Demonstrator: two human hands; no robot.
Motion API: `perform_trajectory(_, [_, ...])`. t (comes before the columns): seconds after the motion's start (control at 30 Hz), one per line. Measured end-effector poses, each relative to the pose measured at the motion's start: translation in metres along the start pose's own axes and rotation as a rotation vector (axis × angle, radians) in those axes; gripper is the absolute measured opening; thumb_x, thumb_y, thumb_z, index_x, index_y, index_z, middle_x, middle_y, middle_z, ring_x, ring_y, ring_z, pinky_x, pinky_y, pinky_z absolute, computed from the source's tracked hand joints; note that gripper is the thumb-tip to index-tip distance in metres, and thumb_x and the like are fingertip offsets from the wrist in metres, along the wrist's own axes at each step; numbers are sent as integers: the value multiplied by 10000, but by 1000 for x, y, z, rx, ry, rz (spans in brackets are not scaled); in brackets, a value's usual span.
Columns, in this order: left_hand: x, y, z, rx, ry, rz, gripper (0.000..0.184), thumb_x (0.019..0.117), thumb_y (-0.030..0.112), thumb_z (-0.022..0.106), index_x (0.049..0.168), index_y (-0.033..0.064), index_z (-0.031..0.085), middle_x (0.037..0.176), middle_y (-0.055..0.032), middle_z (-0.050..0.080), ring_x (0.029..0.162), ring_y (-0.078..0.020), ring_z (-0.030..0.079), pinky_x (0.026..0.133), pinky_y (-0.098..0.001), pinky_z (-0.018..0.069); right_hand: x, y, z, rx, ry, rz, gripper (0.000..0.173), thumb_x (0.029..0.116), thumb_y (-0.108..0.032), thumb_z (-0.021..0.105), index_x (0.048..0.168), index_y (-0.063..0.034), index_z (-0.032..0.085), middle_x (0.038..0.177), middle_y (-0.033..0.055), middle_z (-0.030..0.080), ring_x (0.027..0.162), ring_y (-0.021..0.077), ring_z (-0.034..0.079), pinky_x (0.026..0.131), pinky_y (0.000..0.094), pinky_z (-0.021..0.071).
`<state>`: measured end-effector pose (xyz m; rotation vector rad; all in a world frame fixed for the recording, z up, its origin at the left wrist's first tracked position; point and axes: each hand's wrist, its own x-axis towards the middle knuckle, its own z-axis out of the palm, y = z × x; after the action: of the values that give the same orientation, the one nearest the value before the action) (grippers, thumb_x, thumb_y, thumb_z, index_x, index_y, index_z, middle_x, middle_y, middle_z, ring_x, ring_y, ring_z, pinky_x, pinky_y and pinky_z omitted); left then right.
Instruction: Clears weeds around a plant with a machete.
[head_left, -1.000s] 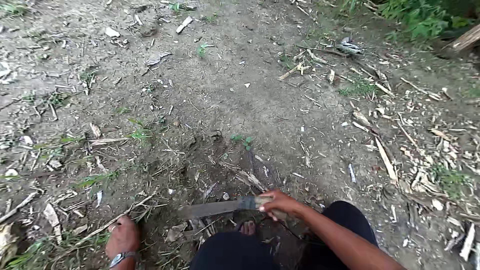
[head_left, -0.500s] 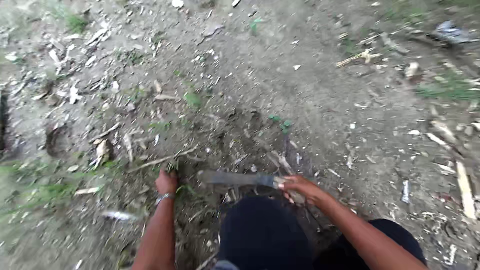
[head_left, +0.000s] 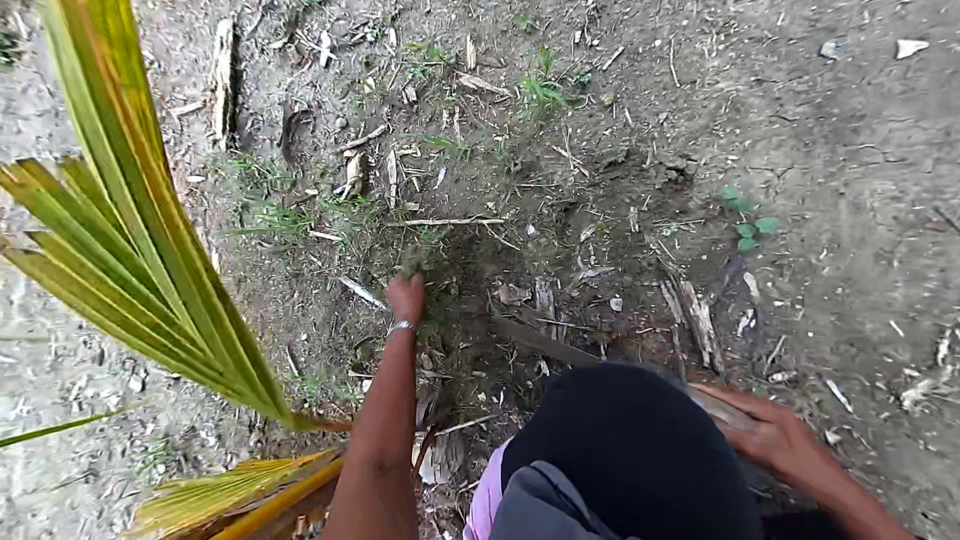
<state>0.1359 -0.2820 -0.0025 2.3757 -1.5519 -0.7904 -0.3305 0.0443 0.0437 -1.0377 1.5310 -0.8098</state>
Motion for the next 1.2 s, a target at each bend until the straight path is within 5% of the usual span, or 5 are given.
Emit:
perform_trajectory(0.17, [-7, -12, -24, -209, 238, -302, 584, 1059, 435, 462, 1288, -87, 591, 1204, -335, 653, 1149, -475, 639, 980, -667, 491, 14, 9, 1, 512, -6, 375, 469, 793, -365, 756, 1201, -148, 679, 687, -18, 666, 478, 97, 587, 431, 264, 515])
perform_trajectory(0.47, [-41, 72, 27, 340, -238, -106, 892, 951, 635, 643, 1467, -54, 409, 1209, -354, 660, 1156, -540, 648, 952, -708, 513, 108, -20, 105, 111, -83, 123, 562, 854, -225, 778, 1328, 41, 635, 1168, 168, 727, 1044, 154, 703, 980, 357, 543])
perform_trajectory(0.63, [-51, 44, 52, 286, -154, -49, 540, 989, 242, 671, 1429, 7, 467, 1156, -332, 680, 1108, -527, 668, 905, -708, 526, 35, -4, 35, 378, -12, 463, 414, 826, -208, 667, 1215, -65, 647, 706, -10, 672, 507, 90, 608, 467, 259, 543])
perform_trajectory(0.87, [-55, 19, 28, -13, -70, -15, 335, 965, 213, 652, 1224, 3, 681, 1080, -278, 714, 1052, -465, 685, 917, -694, 510, 27, -15, -14, 437, -125, 432, 331, 815, -276, 710, 1121, -149, 706, 656, -3, 657, 450, 104, 577, 405, 268, 503])
perform_trajectory(1.2, [-59, 8, 29, 397, -102, -247, 738, 1036, 477, 552, 1570, 7, 351, 1553, -320, 423, 1317, -510, 553, 1022, -667, 497, 105, -66, 131, -7, -257, 147, 393, 1004, -43, 584, 1373, 93, 578, 1340, 253, 639, 1262, 260, 627, 1132, 358, 437])
